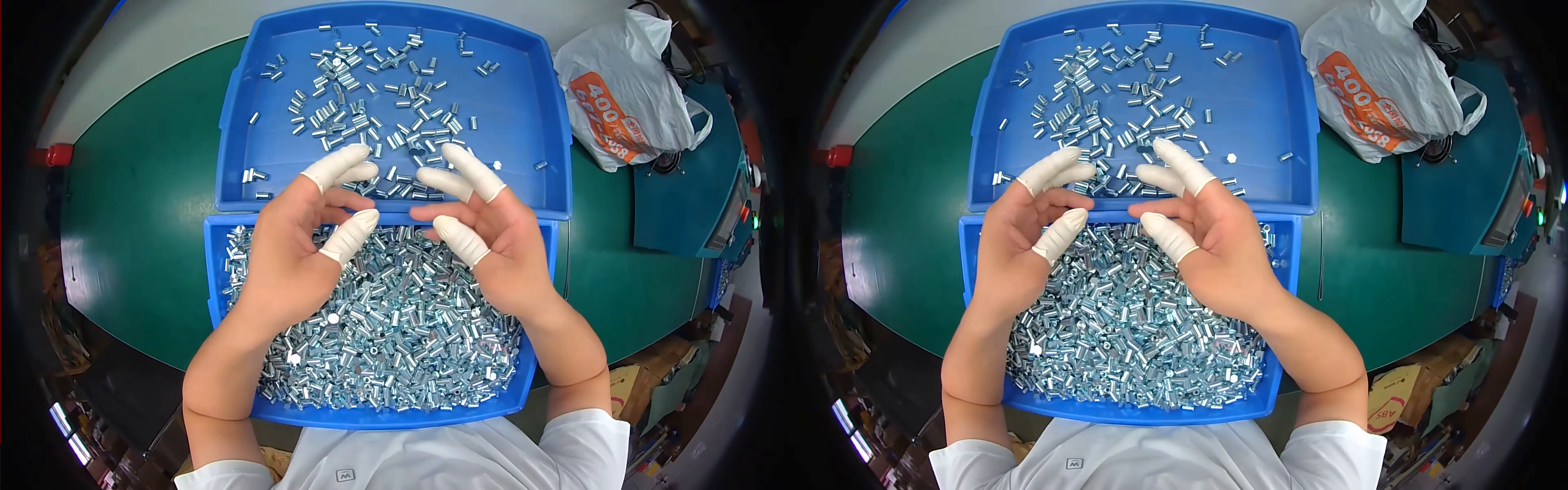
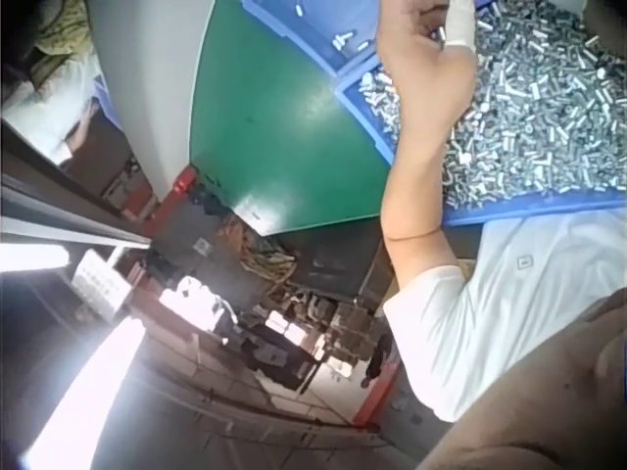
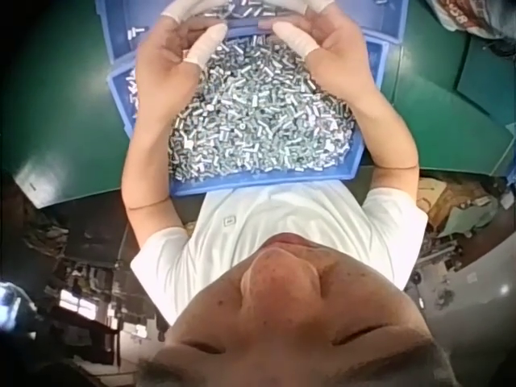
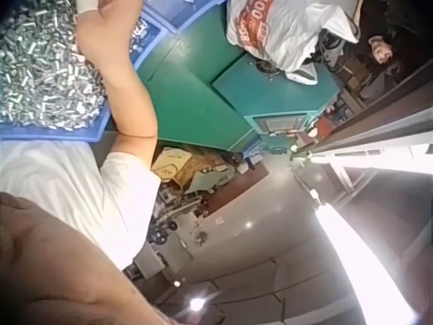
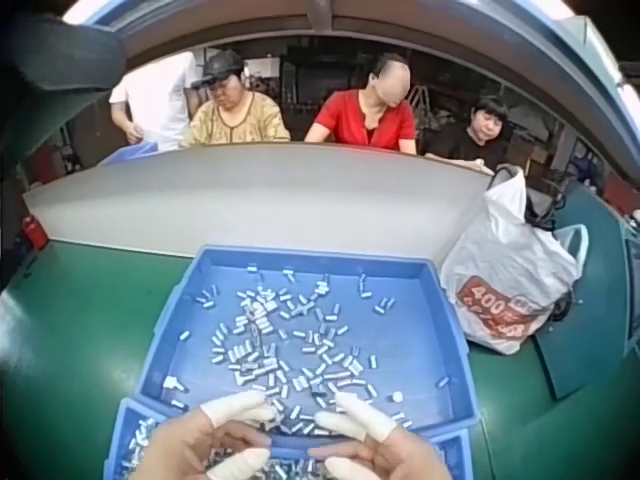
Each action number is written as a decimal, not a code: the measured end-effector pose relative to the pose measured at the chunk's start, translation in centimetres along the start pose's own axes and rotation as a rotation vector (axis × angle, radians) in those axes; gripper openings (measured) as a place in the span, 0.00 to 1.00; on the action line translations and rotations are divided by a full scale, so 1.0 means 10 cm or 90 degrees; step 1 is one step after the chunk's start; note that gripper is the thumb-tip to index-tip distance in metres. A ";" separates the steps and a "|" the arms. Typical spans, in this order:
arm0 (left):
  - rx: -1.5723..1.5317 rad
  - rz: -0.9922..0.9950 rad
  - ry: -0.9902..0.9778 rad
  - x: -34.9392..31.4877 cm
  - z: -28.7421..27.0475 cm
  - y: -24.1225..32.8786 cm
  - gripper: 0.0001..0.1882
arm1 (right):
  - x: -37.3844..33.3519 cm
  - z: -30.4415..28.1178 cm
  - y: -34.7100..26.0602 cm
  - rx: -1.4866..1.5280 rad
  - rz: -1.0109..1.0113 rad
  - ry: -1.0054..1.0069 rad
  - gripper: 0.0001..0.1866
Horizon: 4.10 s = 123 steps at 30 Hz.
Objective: The person is inspecting and sorting small screws or bolts within blue plastic bins at a factory workstation.
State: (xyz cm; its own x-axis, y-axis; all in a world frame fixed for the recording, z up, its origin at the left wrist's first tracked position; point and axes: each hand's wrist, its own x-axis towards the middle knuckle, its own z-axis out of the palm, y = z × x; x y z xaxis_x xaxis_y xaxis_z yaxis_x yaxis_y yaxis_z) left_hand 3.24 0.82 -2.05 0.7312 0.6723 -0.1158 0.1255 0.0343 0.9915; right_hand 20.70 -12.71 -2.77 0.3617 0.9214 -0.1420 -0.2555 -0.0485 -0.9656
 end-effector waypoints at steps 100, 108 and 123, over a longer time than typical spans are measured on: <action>0.481 0.222 -0.153 -0.15 -0.18 0.00 0.08 | -0.08 0.11 0.03 -0.646 -0.326 -0.199 0.13; 0.158 0.109 -0.125 -0.29 -0.05 0.09 0.11 | -0.24 0.03 0.00 -0.199 0.030 -0.161 0.10; 0.163 0.111 -0.174 -0.30 0.00 0.13 0.14 | -0.21 -0.11 -0.04 -0.138 0.023 -0.213 0.10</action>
State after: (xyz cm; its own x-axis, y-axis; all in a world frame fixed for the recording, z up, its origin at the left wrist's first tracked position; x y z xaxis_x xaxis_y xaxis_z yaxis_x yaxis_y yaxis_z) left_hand 1.19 -1.11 -0.45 0.9034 0.4287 0.0074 0.1210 -0.2715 0.9548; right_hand 21.07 -15.09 -2.31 0.0353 0.9906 -0.1323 -0.0539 -0.1303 -0.9900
